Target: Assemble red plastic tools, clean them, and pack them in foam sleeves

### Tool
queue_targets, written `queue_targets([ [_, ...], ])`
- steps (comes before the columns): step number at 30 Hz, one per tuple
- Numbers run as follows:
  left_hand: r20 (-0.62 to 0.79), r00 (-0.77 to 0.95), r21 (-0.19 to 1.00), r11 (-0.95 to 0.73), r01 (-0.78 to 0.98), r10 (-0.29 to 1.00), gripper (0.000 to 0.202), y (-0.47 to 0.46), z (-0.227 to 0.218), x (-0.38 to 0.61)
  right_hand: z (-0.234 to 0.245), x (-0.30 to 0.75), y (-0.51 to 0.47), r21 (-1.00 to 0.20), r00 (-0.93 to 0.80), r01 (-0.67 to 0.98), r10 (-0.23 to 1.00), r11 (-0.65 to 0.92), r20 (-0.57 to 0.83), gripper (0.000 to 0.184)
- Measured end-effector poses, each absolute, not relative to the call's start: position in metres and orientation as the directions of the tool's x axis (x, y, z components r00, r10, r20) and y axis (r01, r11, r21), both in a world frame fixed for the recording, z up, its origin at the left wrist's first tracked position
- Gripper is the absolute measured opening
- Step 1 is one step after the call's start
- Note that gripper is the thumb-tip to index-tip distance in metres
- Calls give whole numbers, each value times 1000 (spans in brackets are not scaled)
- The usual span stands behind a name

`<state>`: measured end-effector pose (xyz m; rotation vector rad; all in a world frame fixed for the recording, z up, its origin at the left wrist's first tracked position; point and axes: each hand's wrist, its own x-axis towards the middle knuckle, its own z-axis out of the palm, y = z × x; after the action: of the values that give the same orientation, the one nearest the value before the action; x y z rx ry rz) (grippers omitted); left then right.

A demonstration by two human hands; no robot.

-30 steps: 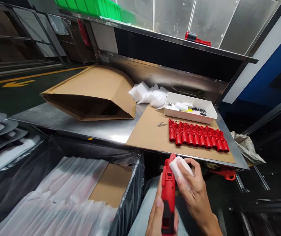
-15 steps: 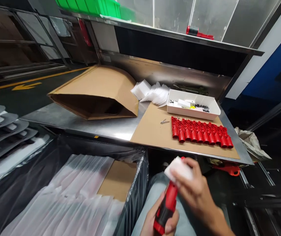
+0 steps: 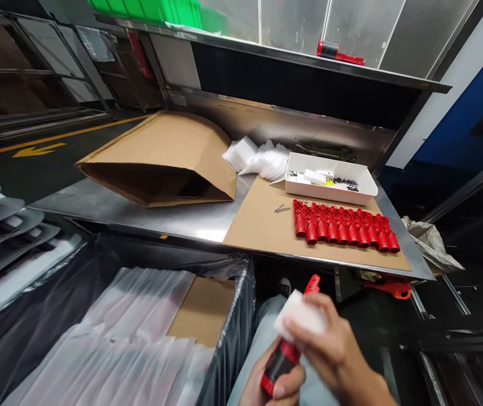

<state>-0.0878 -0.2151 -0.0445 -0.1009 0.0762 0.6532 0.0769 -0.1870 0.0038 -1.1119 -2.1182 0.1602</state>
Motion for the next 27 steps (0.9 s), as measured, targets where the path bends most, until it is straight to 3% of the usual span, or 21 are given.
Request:
queue_targets([
  [3, -124, 793, -179, 773, -609, 596, 46, -216, -44, -89, 9, 83, -184, -392, -319, 717, 772, 575, 550, 35],
  [7, -124, 831, -321, 770, -551, 543, 46, -216, -39, -92, 15, 91, -185, -329, -451, 665, 712, 670, 539, 36],
  [11, -94, 843, -403, 754, -519, 530, 41, -214, -38, -91, 15, 96, -188, -282, -420, 729, 733, 624, 536, 37],
  [14, -38, 869, -402, 789, -466, 494, 40, -210, -41, -88, 16, 98, -189, -259, -491, 661, 667, 704, 561, 36],
  [18, -4, 865, -380, 799, -466, 502, 43, -207, -37, -86, 22, 101, -184, -280, -461, 711, 729, 645, 506, 36],
  [23, -25, 835, -366, 772, -519, 550, 32, -209, -29, -87, 22, 98, -181, -328, -529, 616, 685, 716, 500, 37],
  [27, -18, 830, -322, 782, -533, 558, 37, -209, -32, -88, 17, 98, -176, -353, -413, 699, 754, 622, 511, 35],
])
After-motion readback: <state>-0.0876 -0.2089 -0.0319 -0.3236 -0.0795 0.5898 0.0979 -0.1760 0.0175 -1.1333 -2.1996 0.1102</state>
